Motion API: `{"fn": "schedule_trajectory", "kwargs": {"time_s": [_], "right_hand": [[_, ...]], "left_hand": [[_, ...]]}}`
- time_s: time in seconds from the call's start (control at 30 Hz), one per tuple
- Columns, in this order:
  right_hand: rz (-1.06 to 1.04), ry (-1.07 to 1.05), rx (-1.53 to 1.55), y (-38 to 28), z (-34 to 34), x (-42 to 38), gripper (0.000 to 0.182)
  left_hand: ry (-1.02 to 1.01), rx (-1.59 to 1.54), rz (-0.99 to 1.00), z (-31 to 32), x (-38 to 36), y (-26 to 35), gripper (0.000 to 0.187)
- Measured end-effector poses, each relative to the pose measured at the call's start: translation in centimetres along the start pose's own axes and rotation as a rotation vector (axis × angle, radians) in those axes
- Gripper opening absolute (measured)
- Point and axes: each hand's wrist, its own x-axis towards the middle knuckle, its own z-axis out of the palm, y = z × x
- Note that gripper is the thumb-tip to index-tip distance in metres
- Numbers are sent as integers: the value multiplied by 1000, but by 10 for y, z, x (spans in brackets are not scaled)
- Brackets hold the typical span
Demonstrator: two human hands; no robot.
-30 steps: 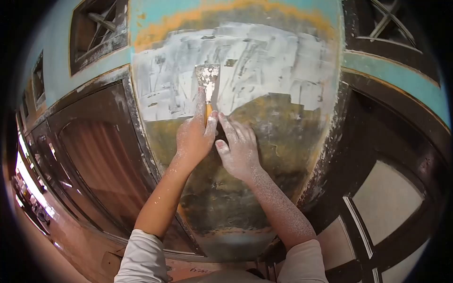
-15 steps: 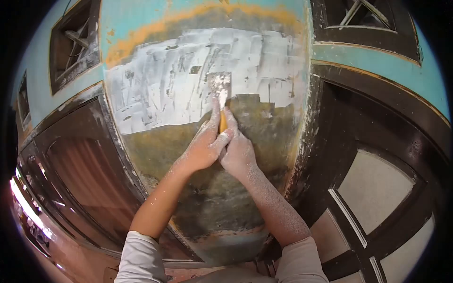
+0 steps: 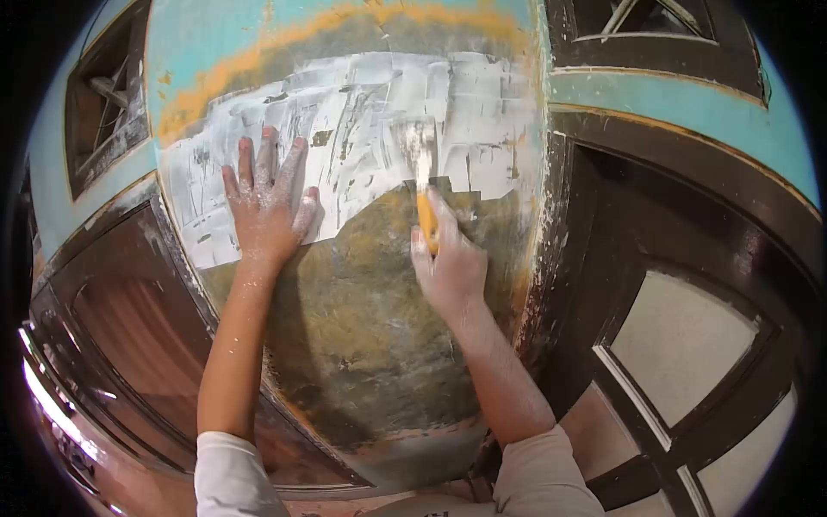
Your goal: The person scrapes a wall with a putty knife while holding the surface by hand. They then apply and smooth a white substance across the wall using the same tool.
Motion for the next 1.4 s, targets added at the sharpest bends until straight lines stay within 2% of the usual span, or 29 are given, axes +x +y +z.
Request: {"fn": "schedule_trajectory", "kwargs": {"time_s": [0.03,0.07,0.1,0.2,0.23,0.3,0.47,0.57,0.6,0.7,0.73,0.8,0.83,0.87,1.0,1.1,1.13,1.23,1.27,1.3,1.4], "right_hand": [[-70,76,41,8,9,-20,60],[76,-49,33,8,11,-36,62],[67,-46,31,8,14,-31,62],[-170,193,132,8,22,-3,58],[-168,188,136,1,17,7,58],[20,81,174,-13,3,17,56],[11,113,99,19,42,-54,55],[-16,180,193,2,21,-15,52],[-104,225,214,1,17,1,51],[-58,192,212,-3,14,-3,53],[22,141,187,4,24,-25,55],[-24,165,190,4,42,-54,55],[-74,183,201,2,45,-56,56],[-6,112,231,7,40,-49,55],[-41,129,185,-6,13,13,56],[-16,99,186,4,34,-41,55],[-68,104,148,-2,43,-59,55],[-19,-20,170,-10,38,-44,56],[-109,66,173,-12,35,-26,57],[3,-54,158,-20,23,-13,57],[12,-39,144,-12,32,-38,57]], "left_hand": [[-18,6,-11,0,-1,1,70],[-1,7,-3,2,-2,0,71],[7,8,-7,3,-2,0,71],[-22,-3,-11,-1,-1,0,71],[-27,1,-12,-1,-1,0,71],[-15,-5,-12,1,-1,0,71],[-16,7,-10,1,-2,2,70],[-21,18,-7,2,-2,1,69],[-25,28,-11,2,-1,1,69],[-26,34,-2,1,-2,0,68],[-23,24,1,2,-2,-1,67],[-24,8,-1,4,-3,-2,66],[-27,1,-7,5,-2,-3,64],[-29,3,-10,5,-3,-3,64],[-35,-7,-12,4,-2,-2,64],[-23,-2,4,3,-2,-2,64],[-3,6,4,3,-2,-2,64],[-1,8,16,4,-2,-5,64],[-7,9,8,4,-2,-5,64],[-3,9,11,5,-1,-5,64],[-3,-27,44,4,-3,-10,63]]}}
